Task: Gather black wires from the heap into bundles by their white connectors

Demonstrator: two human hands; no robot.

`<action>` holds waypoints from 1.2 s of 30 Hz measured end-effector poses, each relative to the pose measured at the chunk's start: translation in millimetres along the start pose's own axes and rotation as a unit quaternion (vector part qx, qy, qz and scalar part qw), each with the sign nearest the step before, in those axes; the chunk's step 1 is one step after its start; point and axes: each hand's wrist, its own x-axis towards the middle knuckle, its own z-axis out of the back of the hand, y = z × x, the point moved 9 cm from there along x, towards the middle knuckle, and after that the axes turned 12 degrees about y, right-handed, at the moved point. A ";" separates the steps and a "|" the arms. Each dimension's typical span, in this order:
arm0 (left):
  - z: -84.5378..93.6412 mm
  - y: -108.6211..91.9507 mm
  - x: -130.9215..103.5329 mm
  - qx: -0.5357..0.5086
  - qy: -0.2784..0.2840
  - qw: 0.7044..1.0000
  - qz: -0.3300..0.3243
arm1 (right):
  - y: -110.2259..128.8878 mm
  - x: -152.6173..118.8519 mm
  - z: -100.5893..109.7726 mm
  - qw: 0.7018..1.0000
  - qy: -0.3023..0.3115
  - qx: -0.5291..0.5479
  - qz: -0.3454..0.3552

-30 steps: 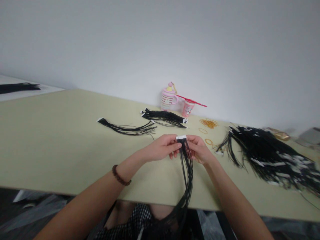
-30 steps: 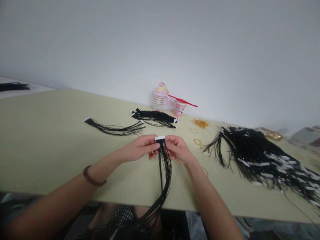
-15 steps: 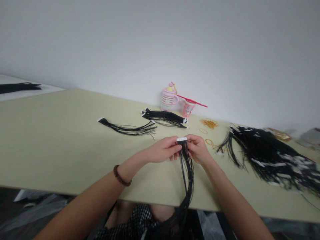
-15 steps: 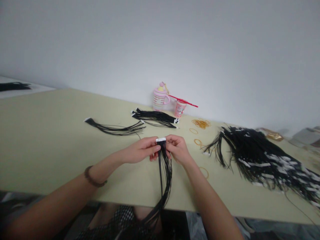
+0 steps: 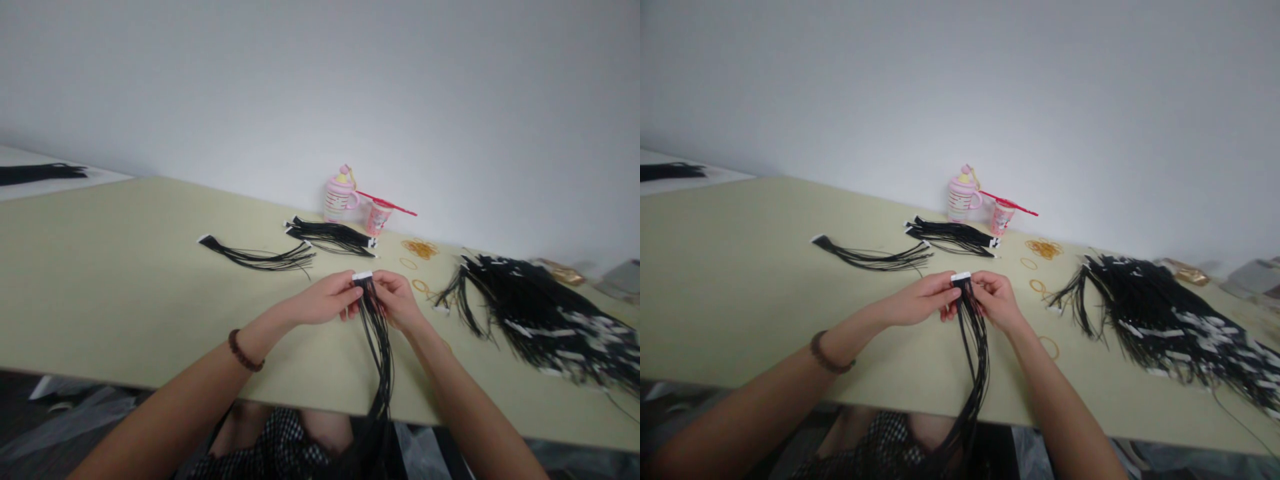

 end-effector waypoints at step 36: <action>-12.8 -4.7 -4.3 -0.046 0.064 0.997 0.007 | 0.6 -1.8 -29.7 0.991 0.115 0.064 -0.014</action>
